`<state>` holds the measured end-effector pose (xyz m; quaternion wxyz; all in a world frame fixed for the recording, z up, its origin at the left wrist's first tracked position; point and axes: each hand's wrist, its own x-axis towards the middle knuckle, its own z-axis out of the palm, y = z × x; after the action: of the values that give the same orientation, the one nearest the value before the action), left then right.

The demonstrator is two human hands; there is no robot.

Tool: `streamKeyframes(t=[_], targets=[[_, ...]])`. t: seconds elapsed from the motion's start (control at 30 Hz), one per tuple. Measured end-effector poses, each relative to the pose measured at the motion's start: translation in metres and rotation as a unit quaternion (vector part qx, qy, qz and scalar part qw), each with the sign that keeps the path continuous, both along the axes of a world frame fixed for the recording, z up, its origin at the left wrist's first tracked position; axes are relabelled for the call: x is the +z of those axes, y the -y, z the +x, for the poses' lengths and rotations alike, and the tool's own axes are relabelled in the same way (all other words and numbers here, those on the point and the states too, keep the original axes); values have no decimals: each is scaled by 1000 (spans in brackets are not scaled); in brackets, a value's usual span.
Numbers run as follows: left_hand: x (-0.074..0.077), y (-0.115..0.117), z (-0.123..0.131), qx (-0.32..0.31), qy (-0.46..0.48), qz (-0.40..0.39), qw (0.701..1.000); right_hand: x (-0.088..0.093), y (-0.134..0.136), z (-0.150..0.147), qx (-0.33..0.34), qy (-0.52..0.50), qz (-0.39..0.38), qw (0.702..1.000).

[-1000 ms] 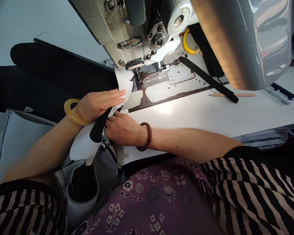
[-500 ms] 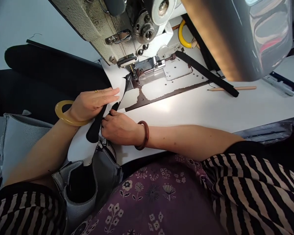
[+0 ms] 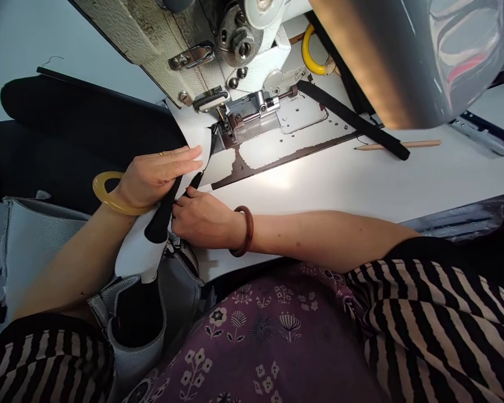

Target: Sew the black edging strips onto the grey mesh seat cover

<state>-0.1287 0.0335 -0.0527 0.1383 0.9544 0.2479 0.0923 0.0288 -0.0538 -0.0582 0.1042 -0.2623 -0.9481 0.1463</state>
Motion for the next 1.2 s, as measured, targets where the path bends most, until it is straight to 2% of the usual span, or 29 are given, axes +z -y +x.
streamKeyframes(t=[0.1,0.2,0.37,0.43,0.53,0.63,0.73,0.83,0.97,1.2], targets=[[3,0,1,14,-19,-33,999,1,0,0,2,0,-7,1000],[5,-2,2,-4,-38,-36,999,1,-1,-1,5,5,-12,1000],[4,-10,2,-74,-64,32,995,0,-4,2,-2,13,-14,1000],[4,-9,4,-78,-69,80,991,0,-7,7,-4,17,-16,1000],[3,3,10,-41,-85,164,982,-3,-9,22,5,5,6,1000],[1,23,25,29,-103,224,969,-6,-9,46,32,-28,47,998],[-3,40,46,101,-107,233,961,-7,-9,72,61,-37,75,995],[-6,49,62,133,-106,222,960,-6,-10,89,80,-30,92,992],[-4,52,66,159,-101,213,959,-10,-16,92,90,-43,103,990],[2,47,54,191,-121,205,952,-20,-23,78,66,-88,101,989]])
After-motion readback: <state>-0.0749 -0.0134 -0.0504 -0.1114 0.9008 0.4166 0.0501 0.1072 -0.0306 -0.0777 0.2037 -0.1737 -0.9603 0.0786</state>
